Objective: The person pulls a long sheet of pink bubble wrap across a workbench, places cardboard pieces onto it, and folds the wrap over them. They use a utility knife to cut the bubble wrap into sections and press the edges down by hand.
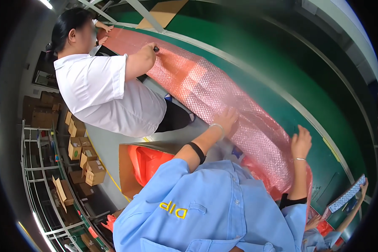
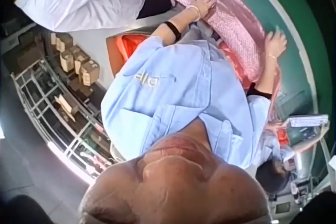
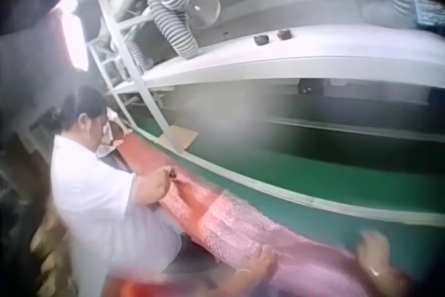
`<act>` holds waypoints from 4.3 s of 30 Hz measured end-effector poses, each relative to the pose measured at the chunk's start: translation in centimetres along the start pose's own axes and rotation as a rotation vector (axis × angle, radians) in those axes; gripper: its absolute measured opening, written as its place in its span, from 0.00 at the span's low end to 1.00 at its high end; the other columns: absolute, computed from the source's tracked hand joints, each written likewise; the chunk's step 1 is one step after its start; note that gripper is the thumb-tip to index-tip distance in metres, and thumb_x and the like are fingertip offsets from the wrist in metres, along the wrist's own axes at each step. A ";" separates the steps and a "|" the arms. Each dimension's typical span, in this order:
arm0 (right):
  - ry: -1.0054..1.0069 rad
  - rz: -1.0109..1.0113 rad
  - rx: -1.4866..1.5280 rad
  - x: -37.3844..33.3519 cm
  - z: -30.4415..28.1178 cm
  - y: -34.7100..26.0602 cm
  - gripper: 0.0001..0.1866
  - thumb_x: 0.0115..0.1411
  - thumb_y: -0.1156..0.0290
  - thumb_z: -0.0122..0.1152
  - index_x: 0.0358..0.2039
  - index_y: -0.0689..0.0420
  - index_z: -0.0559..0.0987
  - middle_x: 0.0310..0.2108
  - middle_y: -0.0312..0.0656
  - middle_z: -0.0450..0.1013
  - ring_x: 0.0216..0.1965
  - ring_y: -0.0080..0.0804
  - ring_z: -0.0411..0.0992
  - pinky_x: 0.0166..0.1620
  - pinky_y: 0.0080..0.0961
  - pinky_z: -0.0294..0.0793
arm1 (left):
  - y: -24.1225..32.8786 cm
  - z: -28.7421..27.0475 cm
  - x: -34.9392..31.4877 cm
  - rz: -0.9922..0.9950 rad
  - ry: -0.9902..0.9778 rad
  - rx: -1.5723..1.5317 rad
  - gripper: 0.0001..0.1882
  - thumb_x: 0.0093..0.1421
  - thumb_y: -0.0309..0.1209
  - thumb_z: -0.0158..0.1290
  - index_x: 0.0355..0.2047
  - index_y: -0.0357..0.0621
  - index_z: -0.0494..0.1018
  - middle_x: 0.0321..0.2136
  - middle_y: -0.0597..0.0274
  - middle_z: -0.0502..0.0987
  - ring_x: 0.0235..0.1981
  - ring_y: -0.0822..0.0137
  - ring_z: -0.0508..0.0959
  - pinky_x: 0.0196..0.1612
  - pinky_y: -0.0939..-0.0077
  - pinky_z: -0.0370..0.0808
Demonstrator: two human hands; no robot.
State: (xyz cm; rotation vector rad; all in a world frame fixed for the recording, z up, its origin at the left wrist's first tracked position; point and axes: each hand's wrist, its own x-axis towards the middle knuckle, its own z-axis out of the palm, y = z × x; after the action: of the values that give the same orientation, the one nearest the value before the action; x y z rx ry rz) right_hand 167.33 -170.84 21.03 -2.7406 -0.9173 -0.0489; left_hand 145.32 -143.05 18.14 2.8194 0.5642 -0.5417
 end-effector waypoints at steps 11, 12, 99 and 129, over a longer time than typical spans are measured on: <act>-0.075 -0.100 0.004 -1.5 5.8 -6.0 0.20 0.58 0.56 0.51 0.49 0.50 0.72 0.48 0.43 0.68 0.48 0.41 0.65 0.49 0.45 0.63 | -0.7 1.1 -0.3 0.027 -0.009 0.005 0.31 0.56 0.31 0.46 0.61 0.49 0.53 0.65 0.56 0.44 0.65 0.52 0.45 0.55 0.40 0.58; -0.174 -0.040 0.057 -1.3 4.8 -6.2 0.19 0.58 0.56 0.51 0.47 0.50 0.73 0.46 0.43 0.69 0.47 0.41 0.66 0.49 0.45 0.63 | -0.9 1.2 -0.4 0.021 -0.020 0.005 0.31 0.56 0.31 0.46 0.61 0.49 0.52 0.65 0.56 0.44 0.65 0.52 0.45 0.55 0.39 0.58; -0.153 0.095 0.079 -3.5 4.5 1.1 0.18 0.54 0.62 0.58 0.44 0.54 0.72 0.37 0.46 0.69 0.40 0.47 0.68 0.44 0.39 0.68 | 4.6 3.6 -4.5 0.395 0.029 -0.058 0.28 0.51 0.31 0.48 0.54 0.40 0.62 0.55 0.48 0.61 0.56 0.42 0.58 0.58 0.54 0.59; -0.203 -0.138 0.336 1.9 7.5 -6.0 0.18 0.56 0.58 0.56 0.42 0.56 0.75 0.37 0.46 0.71 0.41 0.42 0.69 0.44 0.34 0.68 | 1.5 4.1 0.5 -0.012 0.238 -0.169 0.26 0.53 0.35 0.50 0.52 0.39 0.63 0.54 0.46 0.62 0.57 0.48 0.62 0.56 0.54 0.61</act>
State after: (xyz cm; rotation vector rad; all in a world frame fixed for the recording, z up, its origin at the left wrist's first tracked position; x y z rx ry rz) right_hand 164.90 -163.21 15.37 -2.3987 -1.0583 0.3337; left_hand 145.05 -145.34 14.42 2.7356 0.6375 -0.1517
